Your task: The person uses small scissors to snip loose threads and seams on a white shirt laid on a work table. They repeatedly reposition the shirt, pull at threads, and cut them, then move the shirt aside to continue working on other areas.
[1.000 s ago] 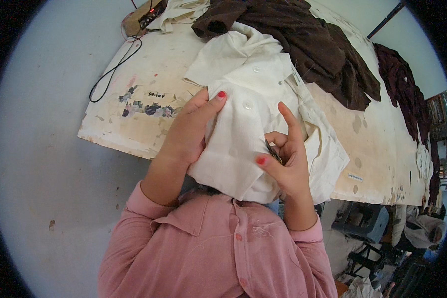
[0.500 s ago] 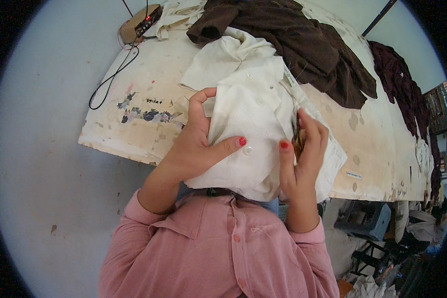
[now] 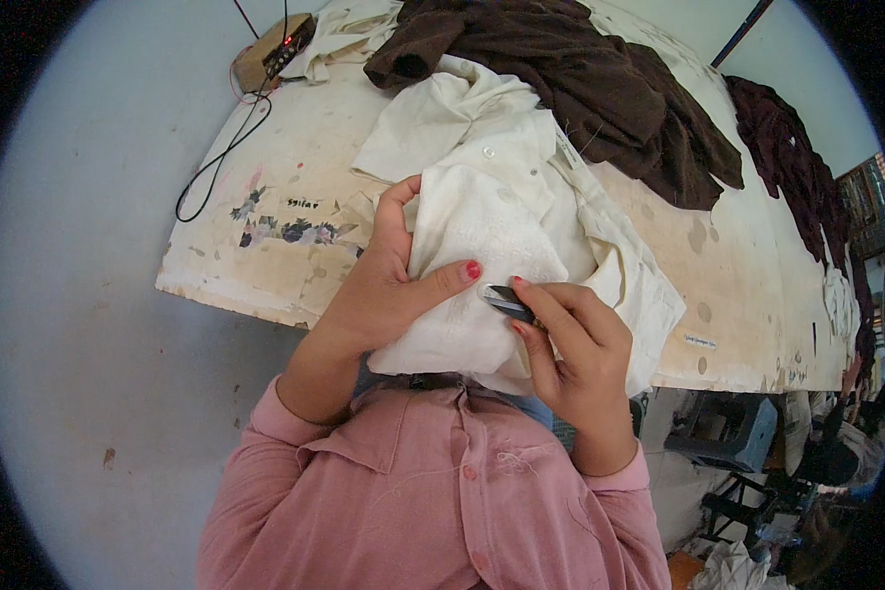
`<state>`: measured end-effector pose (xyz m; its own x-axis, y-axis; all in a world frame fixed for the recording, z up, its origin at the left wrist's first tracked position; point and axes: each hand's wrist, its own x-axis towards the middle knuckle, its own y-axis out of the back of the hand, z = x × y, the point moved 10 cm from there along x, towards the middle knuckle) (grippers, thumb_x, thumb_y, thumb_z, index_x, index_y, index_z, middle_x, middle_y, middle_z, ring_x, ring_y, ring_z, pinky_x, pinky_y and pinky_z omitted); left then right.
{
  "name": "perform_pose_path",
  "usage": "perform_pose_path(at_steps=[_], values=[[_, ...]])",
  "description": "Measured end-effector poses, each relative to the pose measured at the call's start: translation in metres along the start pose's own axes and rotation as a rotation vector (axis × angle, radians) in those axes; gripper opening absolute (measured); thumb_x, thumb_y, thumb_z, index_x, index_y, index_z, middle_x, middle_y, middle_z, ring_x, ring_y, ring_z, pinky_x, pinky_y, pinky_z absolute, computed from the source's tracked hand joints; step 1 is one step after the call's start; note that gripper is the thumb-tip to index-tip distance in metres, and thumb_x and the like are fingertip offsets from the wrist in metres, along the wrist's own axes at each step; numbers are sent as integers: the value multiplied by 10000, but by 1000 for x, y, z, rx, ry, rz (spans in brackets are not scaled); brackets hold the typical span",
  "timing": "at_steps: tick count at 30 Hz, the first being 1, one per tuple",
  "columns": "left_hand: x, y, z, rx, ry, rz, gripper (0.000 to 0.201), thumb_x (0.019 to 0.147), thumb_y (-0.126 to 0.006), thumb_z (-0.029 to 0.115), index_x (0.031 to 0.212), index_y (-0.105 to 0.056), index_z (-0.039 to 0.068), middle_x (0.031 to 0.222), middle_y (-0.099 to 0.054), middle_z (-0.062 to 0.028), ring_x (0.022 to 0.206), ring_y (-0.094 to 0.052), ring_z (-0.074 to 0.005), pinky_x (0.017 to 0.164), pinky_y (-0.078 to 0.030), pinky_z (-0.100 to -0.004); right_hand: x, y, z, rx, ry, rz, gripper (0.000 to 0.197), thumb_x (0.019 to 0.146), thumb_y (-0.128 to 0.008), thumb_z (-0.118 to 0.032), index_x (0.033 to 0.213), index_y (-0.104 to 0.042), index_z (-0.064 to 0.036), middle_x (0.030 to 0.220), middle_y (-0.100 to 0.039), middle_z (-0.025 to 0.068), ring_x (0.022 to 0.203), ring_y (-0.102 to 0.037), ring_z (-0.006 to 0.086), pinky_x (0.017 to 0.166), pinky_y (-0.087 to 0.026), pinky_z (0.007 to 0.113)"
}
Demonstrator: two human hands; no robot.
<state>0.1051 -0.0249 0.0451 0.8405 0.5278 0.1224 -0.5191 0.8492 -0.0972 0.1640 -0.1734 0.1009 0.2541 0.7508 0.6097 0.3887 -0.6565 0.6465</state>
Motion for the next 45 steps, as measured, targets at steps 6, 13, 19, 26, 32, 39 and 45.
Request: perform_pose_path(at_steps=[6, 13, 19, 26, 32, 39, 45], values=[[0, -1, -2, -53, 17, -12, 846, 833, -741, 121, 1412, -139, -10, 1325, -437, -152, 1215, -451, -175, 994, -402, -286, -1, -1, 8, 35, -66, 43, 319, 725, -709, -9, 1042, -690, -41, 885, -660, 109, 699, -635, 250, 599, -494, 320], [0, -3, -4, -105, 24, -25, 824, 837, -735, 122, 1414, -160, -3, 1314, -450, -147, 1201, -461, -175, 977, -416, -284, 3, -3, 7, 66, -35, 52, 301, 736, -698, 7, 1033, -683, -35, 870, -647, 108, 680, -627, 252, 594, -494, 317], [1, 40, -6, 226, 58, 33, 612, 847, -708, 107, 1358, -380, 28, 1231, -529, -91, 1119, -512, -153, 934, -437, -287, -2, 18, 44, 14, -276, 197, 336, 772, -719, -76, 1094, -637, -24, 937, -625, 139, 753, -613, 263, 643, -484, 319], [-12, 146, 25, 1172, -217, 605, 513, 818, -724, 143, 1282, -518, 70, 1045, -625, -116, 971, -608, -253, 855, -486, -372, -39, 31, 125, -232, -711, 145, 472, 824, -709, -233, 1222, -552, -33, 1132, -584, 190, 943, -603, 323, 791, -483, 368], [13, 31, 10, 1133, -425, 157, 314, 841, -701, 151, 1131, -617, 65, 1052, -639, -82, 1009, -602, -210, 893, -465, -323, -45, 6, 130, -304, -678, 44, 589, 799, -717, -249, 1298, -479, -45, 1212, -576, 229, 1064, -594, 386, 884, -480, 412], [40, 193, 8, 501, -96, 488, 168, 895, -641, 191, 968, -674, 43, 861, -684, -27, 764, -584, -100, 747, -471, -271, -65, 10, 159, -147, -838, 50, 519, 806, -661, -186, 1284, -498, -67, 1131, -622, 236, 1036, -605, 389, 886, -476, 413], [41, 244, 21, 1026, 23, 658, 146, 911, -603, 118, 998, -679, 30, 852, -696, -63, 802, -641, -119, 739, -488, -243, -61, 9, 156, -215, -802, 37, 469, 814, -640, -200, 1251, -534, -69, 1142, -625, 208, 1037, -605, 370, 890, -473, 402]])
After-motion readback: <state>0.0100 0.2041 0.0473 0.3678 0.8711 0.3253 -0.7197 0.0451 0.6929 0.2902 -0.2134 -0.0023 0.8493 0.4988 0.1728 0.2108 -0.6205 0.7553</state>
